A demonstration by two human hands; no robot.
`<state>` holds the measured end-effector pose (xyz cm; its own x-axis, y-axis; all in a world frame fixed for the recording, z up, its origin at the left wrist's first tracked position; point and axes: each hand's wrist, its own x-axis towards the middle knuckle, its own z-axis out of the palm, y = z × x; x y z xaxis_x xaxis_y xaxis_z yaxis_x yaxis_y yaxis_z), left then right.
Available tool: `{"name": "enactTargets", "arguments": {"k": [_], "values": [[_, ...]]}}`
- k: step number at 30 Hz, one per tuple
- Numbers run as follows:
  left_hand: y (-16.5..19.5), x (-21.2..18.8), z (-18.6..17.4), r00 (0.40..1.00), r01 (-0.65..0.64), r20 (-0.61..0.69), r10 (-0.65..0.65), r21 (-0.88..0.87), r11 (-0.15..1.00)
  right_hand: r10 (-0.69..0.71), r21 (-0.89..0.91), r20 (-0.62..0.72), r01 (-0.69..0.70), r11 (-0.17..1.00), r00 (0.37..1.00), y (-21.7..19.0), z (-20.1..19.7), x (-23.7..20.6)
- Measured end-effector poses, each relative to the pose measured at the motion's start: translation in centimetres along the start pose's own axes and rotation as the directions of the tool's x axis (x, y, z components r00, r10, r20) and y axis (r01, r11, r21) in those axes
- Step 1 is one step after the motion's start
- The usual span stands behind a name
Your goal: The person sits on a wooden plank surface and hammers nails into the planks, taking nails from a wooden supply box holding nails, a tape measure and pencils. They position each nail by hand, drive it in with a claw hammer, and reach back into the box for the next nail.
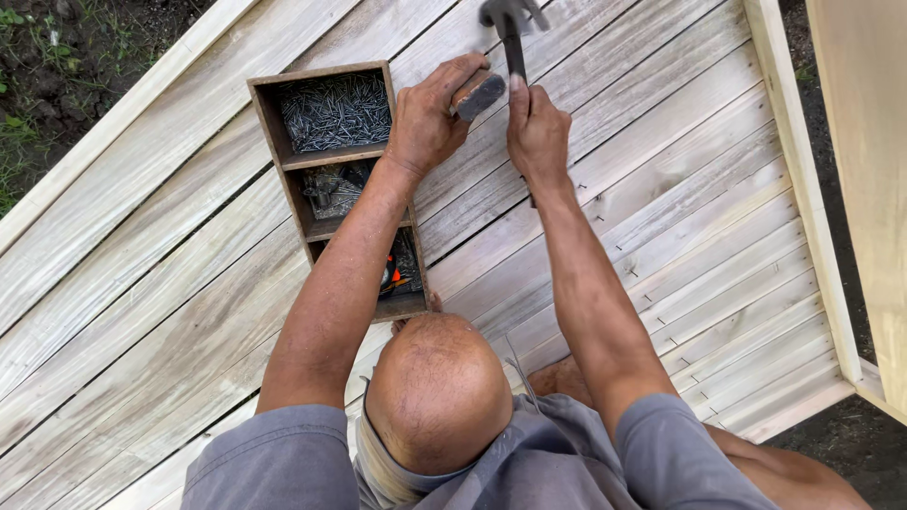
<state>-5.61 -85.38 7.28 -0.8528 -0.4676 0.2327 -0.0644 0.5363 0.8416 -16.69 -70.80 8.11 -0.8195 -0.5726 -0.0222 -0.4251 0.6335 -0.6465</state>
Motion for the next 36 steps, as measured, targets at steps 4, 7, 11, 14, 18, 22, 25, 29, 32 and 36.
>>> {"name": "enactTargets", "arguments": {"k": [4,7,11,14,18,22,25,29,32,36], "values": [[0.1,0.1,-0.4,1.000,-0.008,-0.008,0.008,-0.013,1.000,0.078,0.133,-0.035,-0.072,0.988,0.996,0.7,-0.5,-1.6],[0.1,0.4,-0.3,1.000,0.010,0.008,-0.010,-0.013,1.000,-0.026,0.328,-0.227,0.101,0.939,0.974,0.0,-2.9,-4.2],[0.2,0.5,-0.4,0.999,0.039,0.027,-0.039,-0.013,0.999,-0.252,0.198,-0.297,0.317,0.927,0.921,-0.5,-1.8,-3.0],[0.2,0.4,-0.4,1.000,0.006,-0.001,-0.006,0.004,1.000,-0.039,-0.012,-0.011,0.039,0.999,0.999,1.0,-1.1,-0.3],[0.0,0.3,-0.2,1.000,-0.004,-0.021,0.004,-0.022,1.000,-0.049,0.043,-0.055,0.052,0.998,0.997,2.3,-1.5,-1.2],[0.0,0.6,-0.2,1.000,0.027,0.011,-0.026,-0.033,0.999,-0.146,0.230,-0.174,0.184,0.956,0.974,1.6,-1.6,-1.8],[0.2,0.8,-0.6,1.000,0.028,0.006,-0.027,-0.048,0.998,-0.085,0.080,-0.038,0.088,0.993,0.996,0.8,-1.2,-0.3],[0.4,0.8,-0.9,0.996,-0.059,-0.064,0.054,-0.072,0.996,-0.088,-0.110,-0.030,0.084,0.990,0.996,0.8,-1.8,0.1],[0.3,0.9,-0.9,1.000,0.016,-0.011,-0.016,-0.069,0.997,-0.093,0.061,-0.078,0.097,0.993,0.993,1.1,-1.9,-1.2],[-0.3,1.3,-0.8,1.000,0.020,-0.017,-0.021,-0.054,0.998,-0.043,0.010,0.047,0.042,0.999,0.998,1.4,-1.6,0.0]]}}
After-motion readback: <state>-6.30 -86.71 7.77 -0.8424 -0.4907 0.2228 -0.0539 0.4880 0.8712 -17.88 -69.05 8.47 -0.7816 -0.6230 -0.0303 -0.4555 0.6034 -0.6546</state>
